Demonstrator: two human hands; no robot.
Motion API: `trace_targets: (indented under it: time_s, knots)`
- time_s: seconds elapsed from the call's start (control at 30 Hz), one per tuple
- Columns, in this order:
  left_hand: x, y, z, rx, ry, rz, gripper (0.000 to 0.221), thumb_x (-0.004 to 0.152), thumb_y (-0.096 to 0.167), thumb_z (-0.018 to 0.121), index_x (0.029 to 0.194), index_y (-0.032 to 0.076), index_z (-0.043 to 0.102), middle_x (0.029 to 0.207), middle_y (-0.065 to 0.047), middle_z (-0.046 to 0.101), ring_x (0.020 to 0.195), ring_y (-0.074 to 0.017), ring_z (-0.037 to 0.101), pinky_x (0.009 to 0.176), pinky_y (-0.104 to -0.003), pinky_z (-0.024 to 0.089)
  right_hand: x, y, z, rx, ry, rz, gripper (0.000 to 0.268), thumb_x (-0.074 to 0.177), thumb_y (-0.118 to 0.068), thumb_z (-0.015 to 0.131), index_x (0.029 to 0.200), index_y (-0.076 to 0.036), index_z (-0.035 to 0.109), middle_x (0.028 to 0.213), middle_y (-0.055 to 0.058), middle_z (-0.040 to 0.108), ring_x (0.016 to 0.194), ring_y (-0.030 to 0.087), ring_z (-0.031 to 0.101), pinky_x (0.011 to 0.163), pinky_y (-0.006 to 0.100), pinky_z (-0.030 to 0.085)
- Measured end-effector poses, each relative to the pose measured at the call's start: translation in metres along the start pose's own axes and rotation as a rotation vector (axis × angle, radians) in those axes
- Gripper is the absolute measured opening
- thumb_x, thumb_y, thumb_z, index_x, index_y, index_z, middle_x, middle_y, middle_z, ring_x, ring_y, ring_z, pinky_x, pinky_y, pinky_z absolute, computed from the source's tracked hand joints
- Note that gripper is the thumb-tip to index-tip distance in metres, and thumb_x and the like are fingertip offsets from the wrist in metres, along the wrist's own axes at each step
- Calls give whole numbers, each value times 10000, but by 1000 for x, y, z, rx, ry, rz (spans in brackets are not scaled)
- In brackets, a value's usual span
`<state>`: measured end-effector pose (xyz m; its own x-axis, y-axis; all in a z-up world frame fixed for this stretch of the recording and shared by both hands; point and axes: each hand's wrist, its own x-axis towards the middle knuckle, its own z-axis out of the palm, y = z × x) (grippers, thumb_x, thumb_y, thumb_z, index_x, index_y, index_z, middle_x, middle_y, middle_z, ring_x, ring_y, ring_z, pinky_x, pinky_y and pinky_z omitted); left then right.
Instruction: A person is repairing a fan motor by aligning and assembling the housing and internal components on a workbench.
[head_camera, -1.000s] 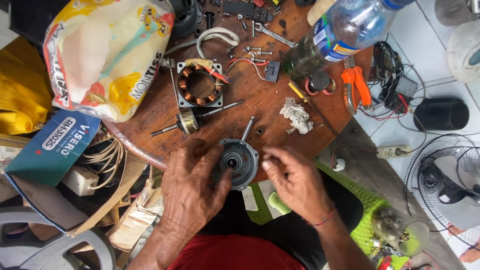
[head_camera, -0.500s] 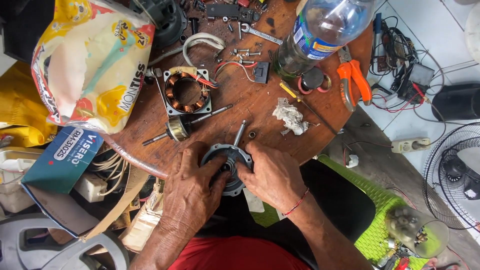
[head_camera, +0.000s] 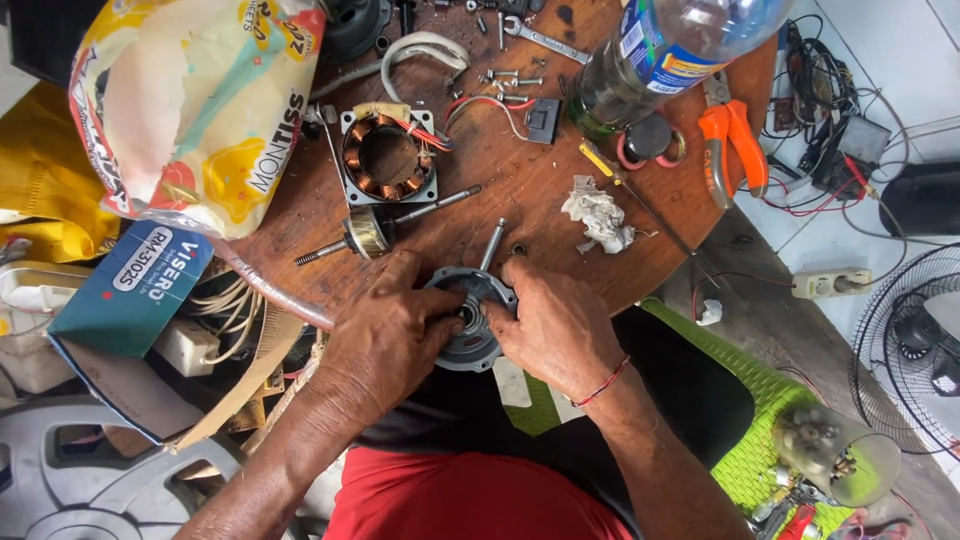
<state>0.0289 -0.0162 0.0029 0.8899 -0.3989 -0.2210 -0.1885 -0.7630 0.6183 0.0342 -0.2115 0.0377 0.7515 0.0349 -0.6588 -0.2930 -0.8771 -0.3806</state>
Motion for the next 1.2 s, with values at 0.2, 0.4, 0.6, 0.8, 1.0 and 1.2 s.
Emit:
trace_targets:
  time_s: [0.2, 0.4, 0.6, 0.8, 1.0, 1.2]
  knots:
    - [6, 17, -12, 158, -170, -78, 218, 863, 351, 717, 1059, 287, 788, 1147, -73, 626, 1070, -378, 684, 778, -524, 631, -14, -9, -8, 132, 58, -39, 301, 944, -239, 651, 1175, -47, 670, 971, 273, 763, 934, 462, 763, 826, 546, 609]
    - [0, 23, -13, 124, -165, -105, 286, 868, 363, 700, 1120, 244, 760, 1192, -116, 590, 1121, -398, 661, 844, -549, 617, -24, -4, -5, 168, 83, -84, 351, 982, -174, 642, 1281, 6, 610, 968, 299, 756, 898, 439, 774, 806, 547, 635]
    - [-8, 22, -12, 102, -33, 57, 312, 814, 281, 703, 1101, 158, 686, 1191, -123, 570, 960, -382, 647, 824, -524, 540, -16, 14, 17, 68, 125, -98, 193, 968, -337, 599, 1021, -157, 555, 697, 28, 662, 659, 309, 669, 610, 466, 518]
    - [-12, 18, -7, 52, 12, 11, 347, 839, 337, 736, 1148, 182, 706, 1205, -100, 592, 967, -395, 643, 777, -538, 552, -19, 17, 23, 46, 330, -240, 285, 943, -292, 669, 1156, -132, 568, 827, 63, 731, 650, 287, 704, 560, 441, 543]
    - [-11, 15, -7, 0, -67, -93, 447, 827, 353, 691, 1266, 271, 686, 1291, -60, 562, 1012, -363, 672, 750, -556, 563, -54, 0, 36, -222, 687, -570, 174, 913, -292, 711, 1024, -168, 762, 777, -4, 522, 589, 177, 512, 466, 332, 468]
    - [-11, 11, -3, 84, -19, -29, 364, 837, 384, 682, 1178, 257, 700, 1187, -80, 568, 922, -386, 666, 696, -560, 562, -48, -6, 43, -215, 570, -516, 384, 904, -339, 661, 1196, -95, 712, 841, 57, 564, 594, 258, 581, 452, 388, 483]
